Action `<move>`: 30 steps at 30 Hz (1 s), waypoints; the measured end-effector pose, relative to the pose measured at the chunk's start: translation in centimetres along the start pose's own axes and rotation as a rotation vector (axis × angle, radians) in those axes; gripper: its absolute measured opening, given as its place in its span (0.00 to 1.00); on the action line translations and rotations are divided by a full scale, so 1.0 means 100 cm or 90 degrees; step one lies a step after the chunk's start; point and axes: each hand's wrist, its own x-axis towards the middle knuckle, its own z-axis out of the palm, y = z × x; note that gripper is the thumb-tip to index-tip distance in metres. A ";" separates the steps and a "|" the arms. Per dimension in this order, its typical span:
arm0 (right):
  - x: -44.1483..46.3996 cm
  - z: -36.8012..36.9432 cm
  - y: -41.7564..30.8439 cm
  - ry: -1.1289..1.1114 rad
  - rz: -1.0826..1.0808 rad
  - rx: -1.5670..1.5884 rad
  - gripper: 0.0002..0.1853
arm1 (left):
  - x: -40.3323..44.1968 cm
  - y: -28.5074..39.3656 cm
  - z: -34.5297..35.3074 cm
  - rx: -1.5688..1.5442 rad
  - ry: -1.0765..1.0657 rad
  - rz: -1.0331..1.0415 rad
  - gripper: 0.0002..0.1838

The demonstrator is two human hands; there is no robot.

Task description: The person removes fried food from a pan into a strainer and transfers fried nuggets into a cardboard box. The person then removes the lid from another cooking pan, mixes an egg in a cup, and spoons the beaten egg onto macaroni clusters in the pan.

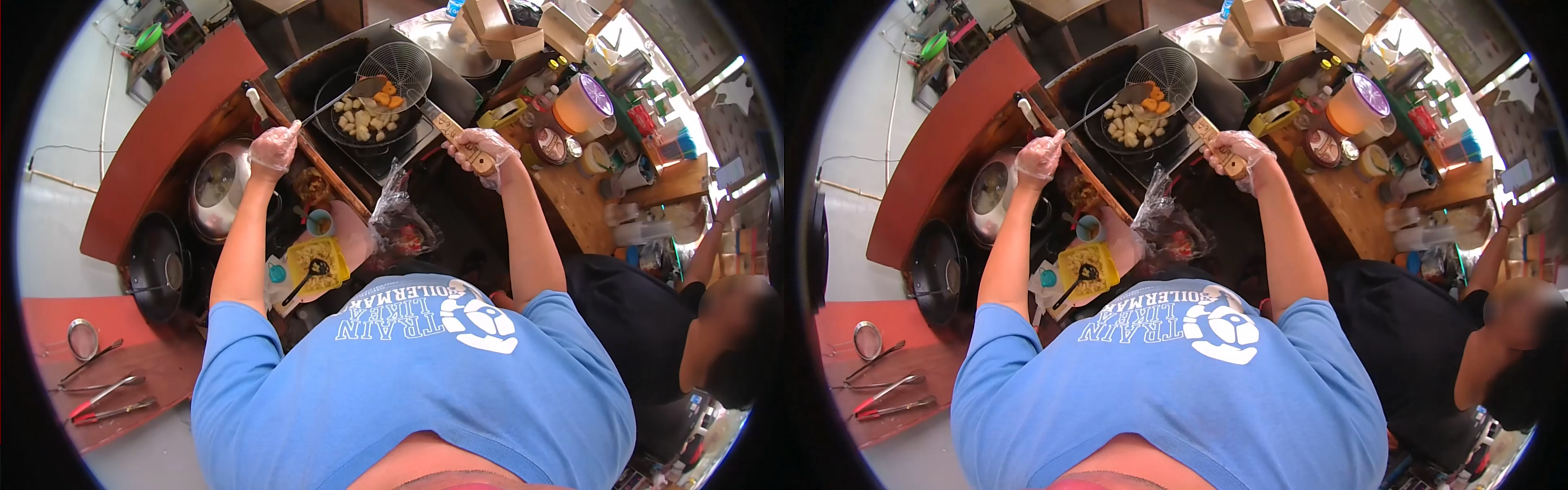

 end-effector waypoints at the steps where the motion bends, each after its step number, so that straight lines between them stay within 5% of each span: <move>1: 0.000 0.000 -0.001 -0.001 0.005 0.007 0.08 | 0.000 0.001 -0.001 -0.004 -0.007 0.008 0.16; 10: -0.003 0.009 0.001 -0.004 -0.033 -0.037 0.20 | 0.004 -0.002 -0.012 -0.057 -0.056 0.017 0.16; 13: 0.006 -0.003 0.000 -0.027 -0.006 0.018 0.08 | 0.006 -0.003 -0.026 -0.096 -0.040 0.016 0.15; 17: 0.001 0.001 0.000 -0.005 -0.027 -0.008 0.08 | 0.015 0.008 -0.028 -0.098 -0.003 -0.005 0.12; 19: -0.003 0.003 0.001 -0.011 -0.028 -0.003 0.08 | 0.019 0.013 -0.011 0.003 -0.034 -0.120 0.10; 28: -0.009 0.001 -0.004 -0.046 0.003 0.030 0.13 | 0.034 0.035 0.017 -0.015 -0.095 -0.215 0.10; 30: -0.009 0.002 -0.005 -0.042 0.002 0.031 0.13 | 0.034 0.038 0.017 -0.197 -0.036 -0.351 0.12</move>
